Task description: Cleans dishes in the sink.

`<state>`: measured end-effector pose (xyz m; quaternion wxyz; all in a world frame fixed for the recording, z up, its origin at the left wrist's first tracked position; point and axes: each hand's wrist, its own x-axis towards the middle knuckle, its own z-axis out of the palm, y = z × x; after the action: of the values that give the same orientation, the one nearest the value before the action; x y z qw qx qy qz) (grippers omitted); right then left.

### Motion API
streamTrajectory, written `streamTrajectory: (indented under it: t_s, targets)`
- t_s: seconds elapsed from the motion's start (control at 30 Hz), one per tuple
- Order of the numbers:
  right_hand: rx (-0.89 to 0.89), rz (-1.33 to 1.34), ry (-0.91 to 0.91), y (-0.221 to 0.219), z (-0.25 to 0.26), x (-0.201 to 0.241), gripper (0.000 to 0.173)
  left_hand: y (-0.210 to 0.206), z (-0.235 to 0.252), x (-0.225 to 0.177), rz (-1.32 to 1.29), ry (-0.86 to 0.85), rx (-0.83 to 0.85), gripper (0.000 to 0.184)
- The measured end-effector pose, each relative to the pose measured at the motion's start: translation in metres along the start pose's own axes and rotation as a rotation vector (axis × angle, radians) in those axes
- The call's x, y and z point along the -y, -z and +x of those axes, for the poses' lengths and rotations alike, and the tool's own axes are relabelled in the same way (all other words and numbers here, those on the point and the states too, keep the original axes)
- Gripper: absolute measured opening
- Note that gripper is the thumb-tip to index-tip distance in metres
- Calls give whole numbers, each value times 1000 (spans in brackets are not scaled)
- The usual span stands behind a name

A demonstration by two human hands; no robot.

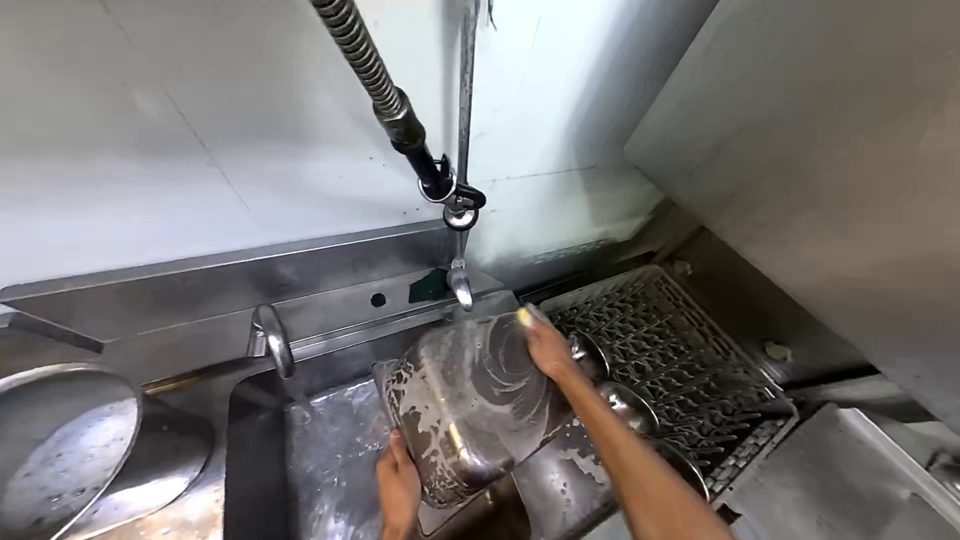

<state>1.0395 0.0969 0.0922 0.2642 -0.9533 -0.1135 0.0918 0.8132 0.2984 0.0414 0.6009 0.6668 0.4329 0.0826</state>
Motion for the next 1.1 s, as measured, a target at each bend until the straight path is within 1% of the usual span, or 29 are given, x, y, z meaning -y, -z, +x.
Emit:
streamTrajectory:
  t_s: [0.07, 0.1, 0.13, 0.17, 0.2, 0.27, 0.3, 0.37, 0.4, 0.43, 0.47, 0.5, 0.53, 0.57, 0.6, 0.63, 0.7, 0.73, 0.77, 0.8, 0.83, 0.87, 0.93, 0.97, 1.0, 1.03, 1.07, 1.1]
  targets:
    - [-31, -15, 115, -16, -2, 58, 44, -2, 2, 0, 30, 3, -9, 59]
    - [-28, -4, 197, -22, -14, 92, 41, -4, 3, -2, 41, 3, -11, 60]
    - [-10, 3, 298, -29, -31, 118, 42, -4, 2, -3, 49, 3, -17, 60]
    - [-4, 1, 403, -35, -50, 135, 47, -2, 2, -2, 45, 0, -23, 59]
    - [14, 1, 480, -38, -72, 142, 53, -2, 3, 1, 27, -4, -29, 58]
    - [43, 12, 574, -33, -119, 136, 60, 0, 1, 9, -28, -11, -16, 54]
    - [20, 11, 606, -32, -139, 123, 61, 0, 1, 10, -55, -11, 1, 54]
    - [-49, 16, 581, -30, -160, 76, 59, 0, 0, 11, -40, 39, -10, 60]
    - [-92, 19, 510, -28, -156, 44, 56, 2, -2, 12, -19, 58, -9, 61]
    - [-97, 11, 406, -22, -145, 11, 54, 7, -3, 13, 3, 64, -2, 62]
    - [-59, -11, 290, -11, -124, -17, 55, 10, -2, 12, 16, 64, 12, 61]
    - [3, -28, 199, -1, -97, -36, 58, 11, -2, 13, 24, 61, 24, 60]
    - [57, -34, 134, 4, -72, -42, 61, 12, -2, 17, 34, 54, 27, 59]
    - [56, -51, 124, 1, -51, -36, 64, 11, -2, 21, 40, 45, 23, 59]
    - [32, -86, 158, -6, -38, -18, 66, 10, -2, 23, 43, 34, 16, 59]
    - [24, -103, 214, -14, -36, 13, 69, 10, 0, 22, 39, 25, 12, 60]
    - [57, -70, 361, -27, -59, 90, 73, 5, 5, 17, 20, -1, 15, 60]
    - [74, -40, 429, -33, -82, 117, 75, 4, 6, 17, 12, -15, 10, 59]
    - [76, -8, 488, -37, -109, 131, 75, 5, 7, 17, -2, -31, 12, 56]
    - [62, 17, 523, -37, -132, 128, 75, 9, 8, 16, -33, -35, 32, 56]
    - [39, 33, 508, -33, -148, 111, 72, 11, 11, 14, -30, -27, 21, 57]
    - [23, 19, 441, -27, -153, 83, 69, 11, 11, 11, -13, -6, 4, 58]
    - [63, -49, 267, -10, -125, 29, 64, 13, 8, 11, 8, 28, -8, 61]
    - [82, -70, 220, -7, -103, 19, 63, 12, 7, 12, 17, 36, -13, 61]
    - [97, -66, 198, -10, -89, 24, 62, 10, 5, 14, 28, 40, -15, 62]
    - [116, -48, 190, -14, -88, 41, 60, 10, 2, 18, 48, 40, -17, 63]
    - [111, -23, 231, -18, -99, 62, 57, 9, 1, 20, 64, 34, -21, 62]
    - [78, 7, 311, -22, -115, 74, 53, 8, 2, 20, 72, 24, -24, 62]
